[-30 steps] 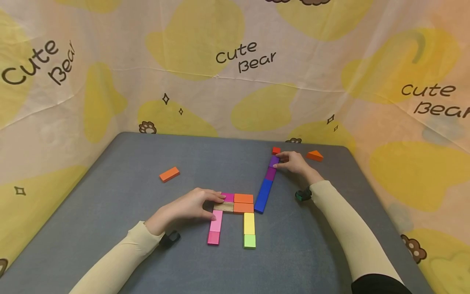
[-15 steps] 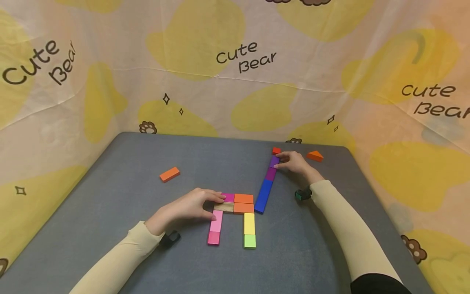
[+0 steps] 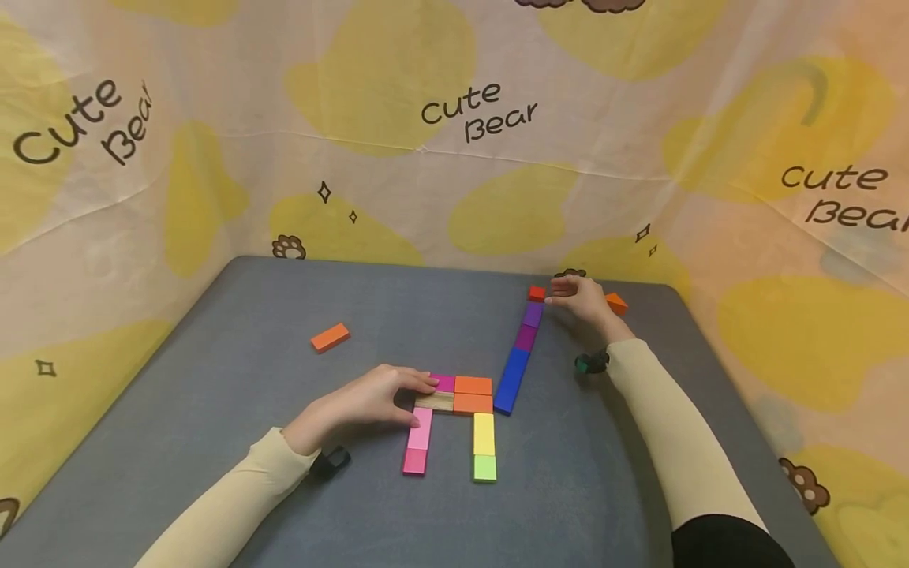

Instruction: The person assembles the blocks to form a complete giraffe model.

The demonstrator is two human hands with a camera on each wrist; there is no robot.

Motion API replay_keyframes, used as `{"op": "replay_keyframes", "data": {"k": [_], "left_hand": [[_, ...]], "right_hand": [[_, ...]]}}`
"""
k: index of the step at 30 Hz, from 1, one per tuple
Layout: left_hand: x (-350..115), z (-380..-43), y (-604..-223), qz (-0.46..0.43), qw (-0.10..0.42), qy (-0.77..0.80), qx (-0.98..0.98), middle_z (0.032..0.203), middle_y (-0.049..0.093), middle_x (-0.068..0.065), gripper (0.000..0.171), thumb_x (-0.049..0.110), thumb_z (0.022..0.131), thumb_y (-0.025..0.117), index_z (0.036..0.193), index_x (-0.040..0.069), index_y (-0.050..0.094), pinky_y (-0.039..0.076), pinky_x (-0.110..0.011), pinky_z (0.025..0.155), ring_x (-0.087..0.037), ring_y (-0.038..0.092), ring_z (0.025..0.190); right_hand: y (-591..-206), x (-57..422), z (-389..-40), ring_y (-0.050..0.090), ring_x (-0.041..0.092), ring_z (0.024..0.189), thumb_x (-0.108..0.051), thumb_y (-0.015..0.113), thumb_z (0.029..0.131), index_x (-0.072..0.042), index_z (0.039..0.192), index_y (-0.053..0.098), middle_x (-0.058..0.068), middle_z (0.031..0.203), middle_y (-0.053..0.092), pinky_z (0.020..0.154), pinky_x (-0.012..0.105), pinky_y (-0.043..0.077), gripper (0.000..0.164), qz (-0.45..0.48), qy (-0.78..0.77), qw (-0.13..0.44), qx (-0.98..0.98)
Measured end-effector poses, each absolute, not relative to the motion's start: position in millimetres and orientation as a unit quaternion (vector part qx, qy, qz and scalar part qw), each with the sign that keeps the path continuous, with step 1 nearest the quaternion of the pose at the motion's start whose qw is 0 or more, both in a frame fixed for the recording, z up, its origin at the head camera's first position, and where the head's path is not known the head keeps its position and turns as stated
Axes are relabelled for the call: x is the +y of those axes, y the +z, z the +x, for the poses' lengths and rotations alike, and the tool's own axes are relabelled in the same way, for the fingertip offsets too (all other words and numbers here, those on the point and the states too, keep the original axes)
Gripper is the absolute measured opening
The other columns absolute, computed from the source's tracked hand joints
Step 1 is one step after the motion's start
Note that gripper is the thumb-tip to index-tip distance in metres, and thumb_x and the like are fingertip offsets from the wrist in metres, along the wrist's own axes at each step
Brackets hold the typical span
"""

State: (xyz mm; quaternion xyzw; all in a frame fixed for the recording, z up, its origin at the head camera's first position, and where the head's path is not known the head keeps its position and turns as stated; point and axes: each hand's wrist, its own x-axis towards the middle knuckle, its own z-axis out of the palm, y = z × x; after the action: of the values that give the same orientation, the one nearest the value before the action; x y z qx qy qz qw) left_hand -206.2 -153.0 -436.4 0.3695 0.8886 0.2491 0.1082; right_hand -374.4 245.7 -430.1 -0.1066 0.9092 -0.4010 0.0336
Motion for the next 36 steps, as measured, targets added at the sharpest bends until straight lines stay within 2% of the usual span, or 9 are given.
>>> {"op": "replay_keyframes", "data": {"k": [14, 19, 36], "left_hand": [[-153, -205, -436, 0.375, 0.107, 0.255, 0.885, 0.131, 0.059, 0.004, 0.05, 0.029, 0.078, 0.077, 0.124, 0.016, 0.064, 0.042, -0.039, 0.103, -0.011, 0.048, 0.129], [-154, -205, -436, 0.371, 0.11, 0.258, 0.885, 0.131, 0.059, 0.005, 0.05, 0.029, 0.078, 0.077, 0.125, 0.015, 0.064, 0.041, -0.039, 0.104, -0.012, 0.047, 0.13], [-153, -204, -434, 0.37, 0.114, 0.258, 0.885, 0.131, 0.059, 0.003, 0.051, 0.029, 0.078, 0.077, 0.125, 0.015, 0.063, 0.042, -0.039, 0.104, -0.013, 0.048, 0.13]], "right_hand": [[-443, 238, -388, 0.053, 0.036, 0.122, -0.017, 0.069, 0.087, 0.001, 0.133, 0.051, 0.021, 0.132, 0.055, 0.103, 0.047, 0.041, 0.053, -0.074, -0.41, 0.055, 0.907], [-447, 233, -389, 0.052, 0.036, 0.122, -0.014, 0.069, 0.086, 0.0, 0.131, 0.054, 0.023, 0.131, 0.055, 0.103, 0.047, 0.04, 0.049, -0.068, -0.394, 0.047, 0.915], [-451, 228, -392, 0.056, 0.035, 0.115, -0.019, 0.068, 0.088, -0.002, 0.125, 0.059, 0.023, 0.124, 0.06, 0.096, 0.046, 0.046, 0.042, -0.043, -0.38, 0.016, 0.924]]}}
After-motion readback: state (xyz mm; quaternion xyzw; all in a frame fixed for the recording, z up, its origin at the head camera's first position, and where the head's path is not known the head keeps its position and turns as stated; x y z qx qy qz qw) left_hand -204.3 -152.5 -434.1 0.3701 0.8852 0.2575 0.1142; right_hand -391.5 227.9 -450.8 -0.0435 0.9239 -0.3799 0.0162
